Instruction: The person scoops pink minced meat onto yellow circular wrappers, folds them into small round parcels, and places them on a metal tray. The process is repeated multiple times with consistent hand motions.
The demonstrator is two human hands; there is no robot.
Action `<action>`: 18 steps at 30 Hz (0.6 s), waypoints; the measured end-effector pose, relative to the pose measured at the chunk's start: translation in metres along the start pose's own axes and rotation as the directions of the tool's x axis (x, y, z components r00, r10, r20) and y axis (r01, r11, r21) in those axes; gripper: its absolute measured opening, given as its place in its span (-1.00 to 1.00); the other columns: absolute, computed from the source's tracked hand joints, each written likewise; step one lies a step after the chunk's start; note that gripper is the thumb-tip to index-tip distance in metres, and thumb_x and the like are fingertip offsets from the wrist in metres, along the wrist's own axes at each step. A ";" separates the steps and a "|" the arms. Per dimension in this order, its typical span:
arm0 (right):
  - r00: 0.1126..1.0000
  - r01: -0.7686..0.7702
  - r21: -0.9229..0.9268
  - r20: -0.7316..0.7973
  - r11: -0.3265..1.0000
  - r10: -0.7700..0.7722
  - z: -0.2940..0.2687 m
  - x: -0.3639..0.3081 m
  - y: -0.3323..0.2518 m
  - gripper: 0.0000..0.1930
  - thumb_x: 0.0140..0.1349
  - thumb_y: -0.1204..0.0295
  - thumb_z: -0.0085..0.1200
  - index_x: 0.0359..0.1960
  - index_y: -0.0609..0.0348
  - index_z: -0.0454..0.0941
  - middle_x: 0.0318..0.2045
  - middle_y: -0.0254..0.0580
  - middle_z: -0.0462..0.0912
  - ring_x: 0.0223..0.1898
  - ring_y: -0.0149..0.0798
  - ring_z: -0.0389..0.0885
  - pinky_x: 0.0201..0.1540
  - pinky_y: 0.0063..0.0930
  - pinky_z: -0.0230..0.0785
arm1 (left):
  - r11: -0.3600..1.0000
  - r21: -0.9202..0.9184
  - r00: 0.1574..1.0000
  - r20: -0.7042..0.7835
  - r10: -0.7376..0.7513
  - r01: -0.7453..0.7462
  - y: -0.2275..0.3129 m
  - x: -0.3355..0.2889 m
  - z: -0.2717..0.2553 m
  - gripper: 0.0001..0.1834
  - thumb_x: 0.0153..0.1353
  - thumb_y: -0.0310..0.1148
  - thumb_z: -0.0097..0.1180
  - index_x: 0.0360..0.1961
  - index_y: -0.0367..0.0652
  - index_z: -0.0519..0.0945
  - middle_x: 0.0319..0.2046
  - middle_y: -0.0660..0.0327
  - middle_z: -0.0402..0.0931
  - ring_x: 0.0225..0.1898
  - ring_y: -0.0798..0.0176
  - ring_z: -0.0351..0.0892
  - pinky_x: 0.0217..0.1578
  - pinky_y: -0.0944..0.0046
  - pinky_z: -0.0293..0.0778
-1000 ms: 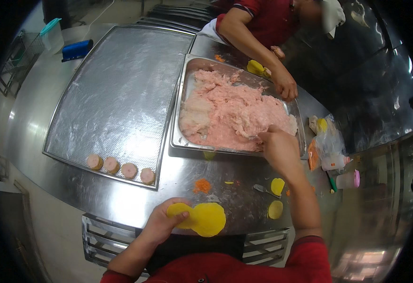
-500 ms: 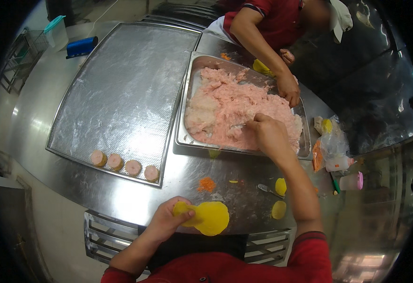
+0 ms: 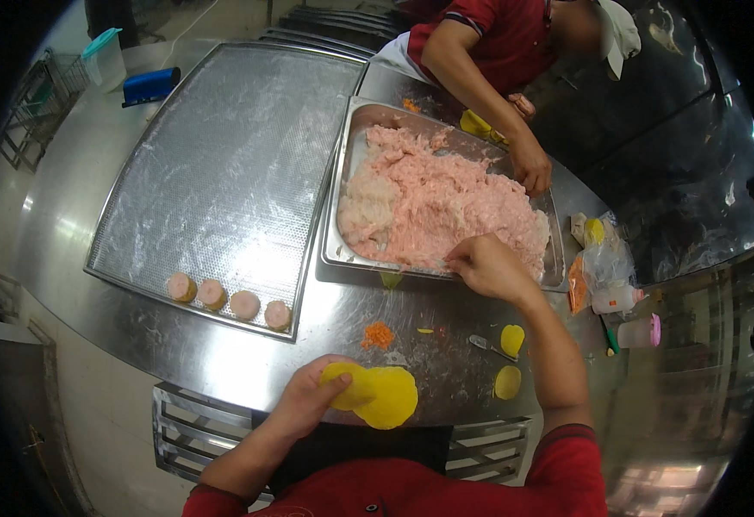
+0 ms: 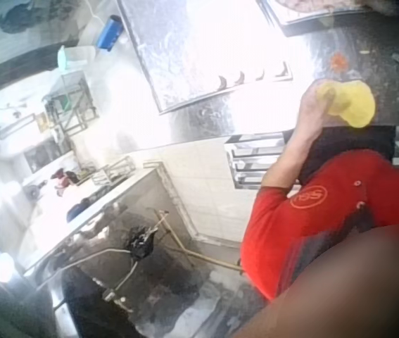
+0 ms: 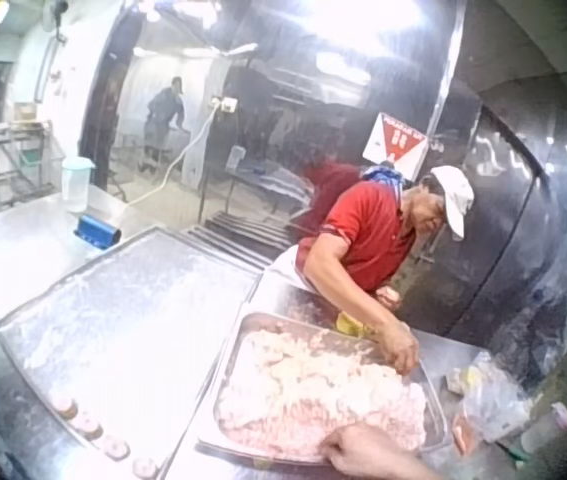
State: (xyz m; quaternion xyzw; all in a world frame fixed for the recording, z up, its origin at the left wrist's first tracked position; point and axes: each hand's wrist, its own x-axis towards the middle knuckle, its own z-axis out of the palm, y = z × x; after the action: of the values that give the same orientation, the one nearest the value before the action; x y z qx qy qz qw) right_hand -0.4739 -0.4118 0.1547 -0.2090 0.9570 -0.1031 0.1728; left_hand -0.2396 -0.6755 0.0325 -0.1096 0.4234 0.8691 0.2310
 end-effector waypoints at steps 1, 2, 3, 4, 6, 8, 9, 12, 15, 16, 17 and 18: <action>1.000 -0.001 0.081 0.016 0.997 0.000 0.000 0.001 0.000 -0.78 0.21 0.44 0.25 -0.16 0.25 0.79 -0.28 0.06 0.79 -0.23 -0.03 0.78 -0.10 -0.22 0.58 | 1.000 -0.026 1.000 0.007 -0.004 0.004 0.000 0.001 0.001 -0.69 0.49 -0.35 0.13 0.14 -0.29 0.55 -0.02 0.16 0.62 0.02 0.30 0.60 0.12 0.28 0.52; 0.999 -0.024 0.162 0.038 0.986 0.018 0.000 0.002 0.001 -0.78 0.22 0.46 0.26 -0.14 0.28 0.79 -0.28 0.07 0.80 -0.25 -0.07 0.79 -0.11 -0.27 0.58 | 1.000 -0.010 1.000 0.003 0.010 -0.010 0.001 0.002 0.002 -0.67 0.49 -0.35 0.11 0.17 -0.30 0.54 0.00 0.15 0.61 0.04 0.29 0.60 0.14 0.26 0.51; 1.000 -0.015 0.271 0.028 0.963 0.008 0.000 0.001 0.001 -0.79 0.24 0.48 0.27 -0.14 0.31 0.78 -0.30 0.04 0.80 -0.28 -0.13 0.77 -0.13 -0.31 0.56 | 1.000 -0.001 1.000 0.001 0.018 -0.018 0.003 0.003 0.004 -0.66 0.50 -0.35 0.09 0.19 -0.31 0.52 0.02 0.13 0.61 0.05 0.27 0.60 0.16 0.24 0.51; 1.000 -0.026 0.377 0.025 0.926 0.018 -0.001 -0.001 0.000 -0.79 0.25 0.49 0.27 -0.14 0.34 0.77 -0.32 0.01 0.80 -0.30 -0.19 0.76 -0.15 -0.35 0.55 | 1.000 0.013 1.000 -0.020 0.011 -0.010 0.005 0.004 0.007 -0.65 0.51 -0.35 0.07 0.21 -0.32 0.51 0.03 0.12 0.60 0.07 0.25 0.59 0.18 0.22 0.50; 0.999 -0.005 0.520 -0.029 0.854 0.023 -0.001 -0.009 -0.005 -0.80 0.28 0.51 0.27 -0.13 0.38 0.76 -0.35 -0.06 0.80 -0.31 -0.29 0.71 -0.18 -0.41 0.51 | 0.997 -0.063 0.998 -0.046 0.037 -0.040 0.009 0.008 0.018 -0.59 0.50 -0.34 0.05 0.26 -0.36 0.45 0.09 0.03 0.56 0.13 0.16 0.57 0.24 0.13 0.46; 0.991 0.050 0.576 -0.131 0.816 0.032 0.002 -0.027 -0.015 -0.81 0.30 0.51 0.26 -0.12 0.38 0.76 -0.36 -0.16 0.79 -0.30 -0.37 0.66 -0.20 -0.46 0.48 | 0.985 -0.163 0.996 -0.081 0.042 -0.055 0.016 0.013 0.035 -0.53 0.51 -0.33 -0.01 0.32 -0.40 0.39 0.17 -0.04 0.52 0.21 0.07 0.54 0.30 0.07 0.42; 0.983 0.088 0.597 -0.182 0.797 0.027 0.005 -0.040 -0.022 -0.79 0.31 0.49 0.27 -0.11 0.38 0.75 -0.35 -0.20 0.75 -0.29 -0.39 0.63 -0.19 -0.48 0.45 | 0.972 -0.227 0.995 -0.093 0.042 -0.062 0.020 0.015 0.044 -0.51 0.52 -0.31 -0.06 0.35 -0.41 0.36 0.21 -0.07 0.49 0.25 0.04 0.51 0.33 0.04 0.39; 0.943 0.184 0.652 -0.328 0.736 0.055 0.024 -0.081 -0.049 -0.77 0.34 0.46 0.29 -0.08 0.39 0.74 -0.39 -0.31 0.63 -0.29 -0.43 0.54 -0.21 -0.53 0.36 | 0.915 -0.381 0.990 -0.081 0.112 -0.134 0.035 0.022 0.068 -0.48 0.56 -0.31 -0.16 0.42 -0.40 0.28 0.30 -0.08 0.42 0.34 0.03 0.44 0.38 0.02 0.32; 0.902 0.181 0.740 -0.387 0.648 0.190 0.065 -0.115 -0.081 -0.77 0.37 0.51 0.24 0.00 0.35 0.73 -0.31 -0.27 0.64 -0.29 -0.43 0.54 -0.19 -0.54 0.36 | 0.846 -0.481 0.970 -0.032 0.243 -0.228 0.043 0.023 0.088 -0.45 0.58 -0.30 -0.19 0.47 -0.39 0.21 0.33 -0.06 0.37 0.39 0.05 0.37 0.43 0.02 0.23; 0.892 0.167 0.798 -0.372 0.579 0.256 0.080 -0.126 -0.092 -0.75 0.38 0.52 0.23 0.04 0.33 0.72 -0.28 -0.26 0.65 -0.28 -0.42 0.55 -0.19 -0.56 0.37 | 0.811 -0.524 0.952 -0.002 0.306 -0.262 0.044 0.022 0.094 -0.44 0.58 -0.30 -0.19 0.48 -0.39 0.18 0.34 -0.06 0.36 0.40 0.05 0.35 0.45 0.03 0.19; 0.855 0.233 0.745 -0.463 0.626 0.232 0.094 -0.131 -0.099 -0.71 0.38 0.56 0.22 0.11 0.29 0.70 -0.21 -0.19 0.65 -0.25 -0.39 0.59 -0.19 -0.56 0.42 | 0.826 -0.493 0.950 -0.008 0.311 -0.275 0.044 0.020 0.098 -0.43 0.58 -0.30 -0.19 0.48 -0.39 0.18 0.35 -0.05 0.35 0.41 0.05 0.34 0.46 0.04 0.17; 0.810 0.260 0.693 -0.536 0.672 0.240 0.109 -0.134 -0.105 -0.70 0.38 0.58 0.20 0.13 0.26 0.70 -0.21 -0.16 0.65 -0.26 -0.36 0.61 -0.18 -0.54 0.44 | 0.829 -0.478 0.944 -0.001 0.330 -0.291 0.044 0.017 0.101 -0.43 0.58 -0.30 -0.19 0.49 -0.39 0.17 0.36 -0.04 0.34 0.42 0.06 0.32 0.47 0.05 0.15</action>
State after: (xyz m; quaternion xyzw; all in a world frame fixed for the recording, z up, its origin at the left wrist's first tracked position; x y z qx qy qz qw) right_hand -0.2811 -0.4607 0.1217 -0.0838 0.8342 -0.5415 -0.0625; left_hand -0.2755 -0.6139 0.1182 -0.0566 0.2017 0.9753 0.0702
